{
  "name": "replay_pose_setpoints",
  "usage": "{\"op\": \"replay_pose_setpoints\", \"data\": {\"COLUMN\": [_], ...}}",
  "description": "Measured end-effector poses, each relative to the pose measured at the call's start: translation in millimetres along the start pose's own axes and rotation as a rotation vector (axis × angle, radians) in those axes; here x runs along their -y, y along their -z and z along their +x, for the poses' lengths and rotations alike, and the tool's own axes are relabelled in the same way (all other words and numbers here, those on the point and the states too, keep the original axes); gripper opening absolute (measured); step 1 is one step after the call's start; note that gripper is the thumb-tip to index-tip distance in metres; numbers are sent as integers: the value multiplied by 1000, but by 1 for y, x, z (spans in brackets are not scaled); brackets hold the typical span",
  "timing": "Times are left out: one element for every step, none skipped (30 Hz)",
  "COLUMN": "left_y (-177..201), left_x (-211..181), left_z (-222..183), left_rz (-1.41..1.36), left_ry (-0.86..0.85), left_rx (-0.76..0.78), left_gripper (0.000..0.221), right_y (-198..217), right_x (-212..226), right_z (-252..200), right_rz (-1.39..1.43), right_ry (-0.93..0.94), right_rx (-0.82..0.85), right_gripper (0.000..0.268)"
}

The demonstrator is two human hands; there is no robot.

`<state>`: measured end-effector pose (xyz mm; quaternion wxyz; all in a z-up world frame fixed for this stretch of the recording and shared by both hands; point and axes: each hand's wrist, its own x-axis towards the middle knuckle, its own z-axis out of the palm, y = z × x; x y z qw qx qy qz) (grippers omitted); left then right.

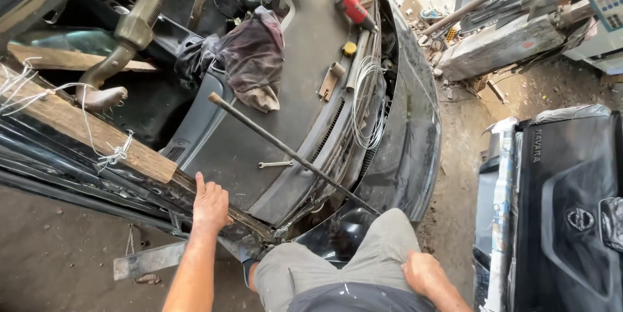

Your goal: Using a heat gun and pry tools to repair or adjust the windshield area of a vehicle.

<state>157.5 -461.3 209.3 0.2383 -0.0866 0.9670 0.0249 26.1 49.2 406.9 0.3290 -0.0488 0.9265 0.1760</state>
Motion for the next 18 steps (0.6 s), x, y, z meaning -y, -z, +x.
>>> {"op": "replay_pose_setpoints", "data": {"left_y": [-1,-1,0,1,5,8,8,7,9,11,13,13,15,16,18,19,17,16], "left_x": [-1,-2,-1,-1,0,6,5,3,0,-3,1,-4,-3,-2,-4,-4,-6,-10], "left_z": [2,4,1,-2,1,5,1,-3,0,1,1,0,0,1,2,4,1,0], "left_rz": [1,2,6,7,4,4,-3,-9,-20,-18,-2,0,17,35,48,52,49,57], "left_ry": [-1,-2,-5,-14,-13,-7,-19,-32,-28,-16,-4,0,5,10,6,11,21,24], "left_rx": [9,19,17,37,51,42,56,70,65,69,78,78,97,115,119,119,125,134], "left_gripper": [71,70,70,71,72,72,73,73,73,74,74,74,75,77,77,78,79,79], "right_y": [0,-1,-11,-21,-25,-33,-47,-62,-67,-72,-84,-67,-58,-48,-3,46,96,103], "right_x": [0,-2,-15,-29,-43,-61,-86,-112,-123,-135,-141,-133,-120,-108,-67,-34,-11,-10], "right_z": [2,3,-1,-5,-1,8,1,-6,-2,1,4,-4,-12,-20,-36,-62,-99,-109], "right_rz": [-45,-90,-85,-134,-190,-193,-90,16,4,86,180,179,122,65,78,94,101,106], "right_ry": [17,34,32,231,437,440,449,453,450,465,486,490,454,417,420,386,356,363], "right_rx": [41,83,82,120,144,133,306,477,474,537,604,603,552,501,504,513,526,535], "right_gripper": [29,27,27,24,25,25,21,19,19,21,25,25,23,22,22,22,23,23]}}
